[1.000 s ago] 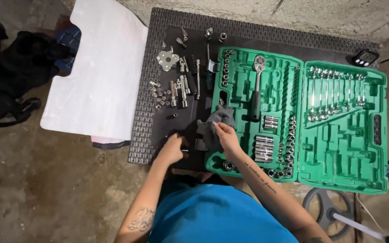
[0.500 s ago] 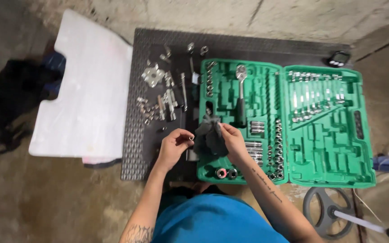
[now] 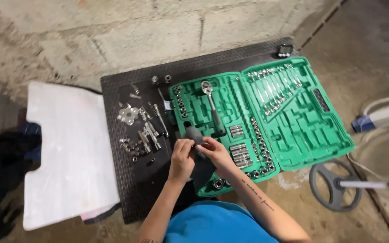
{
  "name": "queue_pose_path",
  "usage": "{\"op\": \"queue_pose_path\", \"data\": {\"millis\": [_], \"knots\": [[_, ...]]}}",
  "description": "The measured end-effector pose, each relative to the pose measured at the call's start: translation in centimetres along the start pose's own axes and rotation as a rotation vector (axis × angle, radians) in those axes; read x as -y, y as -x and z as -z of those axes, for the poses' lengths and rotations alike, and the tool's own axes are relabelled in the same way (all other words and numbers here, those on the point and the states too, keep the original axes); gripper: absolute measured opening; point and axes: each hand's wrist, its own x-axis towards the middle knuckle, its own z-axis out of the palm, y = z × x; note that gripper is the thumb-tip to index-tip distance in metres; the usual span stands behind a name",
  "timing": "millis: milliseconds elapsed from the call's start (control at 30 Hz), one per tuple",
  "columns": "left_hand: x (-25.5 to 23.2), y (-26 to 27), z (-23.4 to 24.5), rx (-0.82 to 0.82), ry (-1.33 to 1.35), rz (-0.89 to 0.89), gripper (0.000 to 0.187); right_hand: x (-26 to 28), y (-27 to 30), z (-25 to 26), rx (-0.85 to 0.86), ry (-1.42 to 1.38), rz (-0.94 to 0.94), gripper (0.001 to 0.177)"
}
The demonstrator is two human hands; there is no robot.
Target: The person wipes multiple metal sockets and a ratchet with a dark cloth, then places them into a green tool case. The person handles each item one at a time, wiping and arranging them in the case.
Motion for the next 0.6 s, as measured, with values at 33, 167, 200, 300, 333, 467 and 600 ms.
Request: {"op": "queue_pose_path", "data": {"millis": [33,167,200,300,333,467,600], "knots": [[0.3,0.1,-0.2,0.026,0.020,-0.006,0.032,0.0,0.2,0.2,-0.002,-0.020,0.016,0.023],[1.0,0.2,-0.2,0.185,0.141,0.031,0.034,-0.4,1.0,1.3,-0.062,-0.040,0.019,0.027],[1.1,0.1,0.0,0.221,0.151,0.012,0.034,-0.6,1.1,1.4,-0.084,-0.032,0.005,0.029],[1.3,-0.4,0.6,0.309,0.171,-0.042,0.034,-1.3,1.3,1.3,-0.135,-0.059,0.003,0.033],[1.4,-0.6,0.6,0.322,0.172,-0.058,0.034,-1.4,1.3,1.2,-0.166,-0.069,-0.010,0.033],[1.7,-0.8,0.2,0.320,0.201,-0.036,0.035,-2.0,1.4,0.8,-0.241,-0.100,-0.039,0.029],[2.9,-1.0,-0.1,0.390,0.231,-0.003,0.034,-2.7,1.5,0.9,-0.281,-0.076,-0.043,0.025]]}}
